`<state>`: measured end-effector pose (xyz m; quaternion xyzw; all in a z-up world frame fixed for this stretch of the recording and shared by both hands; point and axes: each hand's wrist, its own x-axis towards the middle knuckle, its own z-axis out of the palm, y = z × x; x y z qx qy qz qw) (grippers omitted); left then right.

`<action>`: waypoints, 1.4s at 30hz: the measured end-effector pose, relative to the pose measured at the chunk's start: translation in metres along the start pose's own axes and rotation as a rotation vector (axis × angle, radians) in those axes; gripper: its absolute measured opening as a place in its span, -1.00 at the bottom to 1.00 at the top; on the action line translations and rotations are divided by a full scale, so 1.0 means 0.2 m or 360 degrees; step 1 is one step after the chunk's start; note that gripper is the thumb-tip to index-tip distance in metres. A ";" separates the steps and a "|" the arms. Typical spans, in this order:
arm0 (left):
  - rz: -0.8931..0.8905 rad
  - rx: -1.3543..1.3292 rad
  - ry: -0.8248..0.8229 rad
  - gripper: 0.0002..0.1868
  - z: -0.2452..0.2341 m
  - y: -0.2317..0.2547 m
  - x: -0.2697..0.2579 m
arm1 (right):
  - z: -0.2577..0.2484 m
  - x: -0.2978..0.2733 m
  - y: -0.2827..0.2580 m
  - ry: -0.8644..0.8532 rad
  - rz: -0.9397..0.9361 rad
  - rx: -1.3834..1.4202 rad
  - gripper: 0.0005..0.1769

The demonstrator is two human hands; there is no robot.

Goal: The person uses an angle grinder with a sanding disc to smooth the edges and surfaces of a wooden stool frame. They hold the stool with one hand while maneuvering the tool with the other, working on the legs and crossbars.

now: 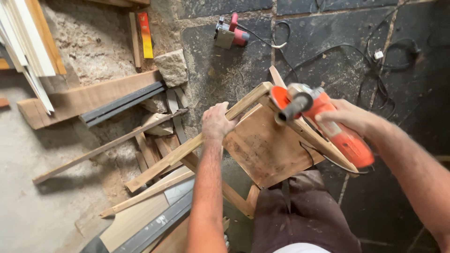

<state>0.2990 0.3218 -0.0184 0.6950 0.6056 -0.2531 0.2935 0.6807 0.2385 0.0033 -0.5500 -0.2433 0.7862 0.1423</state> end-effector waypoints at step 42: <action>0.0256 -0.0084 0.0622 -0.28 0.12 -0.03 0.00 | 0.20 -0.16 -0.30 0.0489 0.0051 -0.0870 -0.22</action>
